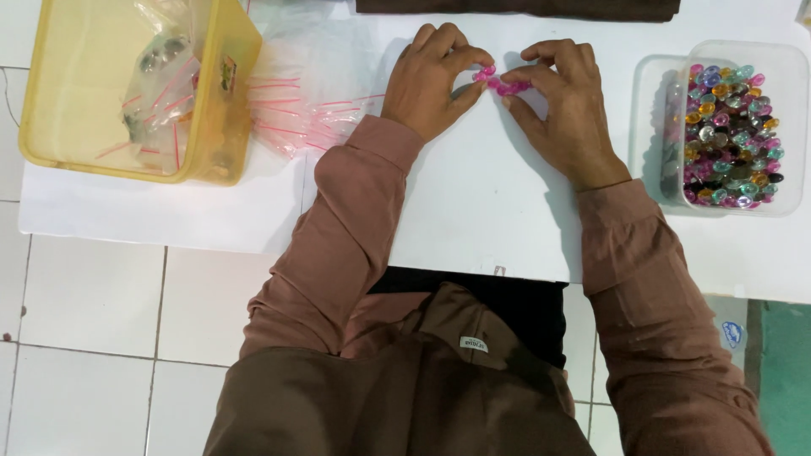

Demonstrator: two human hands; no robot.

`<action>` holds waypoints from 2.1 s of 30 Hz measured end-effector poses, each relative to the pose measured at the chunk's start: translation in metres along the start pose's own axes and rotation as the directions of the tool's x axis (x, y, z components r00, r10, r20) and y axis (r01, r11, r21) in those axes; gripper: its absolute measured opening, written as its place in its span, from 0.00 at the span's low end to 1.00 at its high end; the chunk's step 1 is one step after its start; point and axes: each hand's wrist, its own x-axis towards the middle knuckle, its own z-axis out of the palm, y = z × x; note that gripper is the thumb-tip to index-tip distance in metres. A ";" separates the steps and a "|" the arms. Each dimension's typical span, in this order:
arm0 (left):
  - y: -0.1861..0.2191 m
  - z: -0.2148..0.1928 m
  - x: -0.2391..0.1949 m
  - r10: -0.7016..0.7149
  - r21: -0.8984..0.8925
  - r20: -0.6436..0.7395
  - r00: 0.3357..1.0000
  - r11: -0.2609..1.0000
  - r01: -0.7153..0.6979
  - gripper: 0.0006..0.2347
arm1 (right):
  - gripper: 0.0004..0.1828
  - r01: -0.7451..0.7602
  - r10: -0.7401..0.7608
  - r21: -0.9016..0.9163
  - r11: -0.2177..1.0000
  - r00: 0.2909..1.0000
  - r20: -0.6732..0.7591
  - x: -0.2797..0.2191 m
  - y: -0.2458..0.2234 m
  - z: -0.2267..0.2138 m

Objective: Sorting small decorative beads and placing them into small plastic zip-lock bags for packaging

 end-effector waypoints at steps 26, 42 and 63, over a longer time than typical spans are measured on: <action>0.005 0.000 -0.001 0.022 -0.077 0.098 0.995 0.997 -0.014 0.13 | 0.10 -0.081 0.080 -0.031 0.996 0.996 -0.031 -0.004 0.015 0.010; 0.000 -0.001 -0.005 0.027 -0.173 0.099 0.995 0.985 -0.010 0.18 | 0.20 -0.196 0.194 0.150 0.969 0.981 0.026 -0.007 0.001 -0.004; 0.000 -0.003 -0.007 -0.003 -0.202 0.106 0.994 0.979 0.024 0.19 | 0.12 0.056 -0.056 0.003 0.998 0.996 -0.075 -0.008 -0.005 -0.006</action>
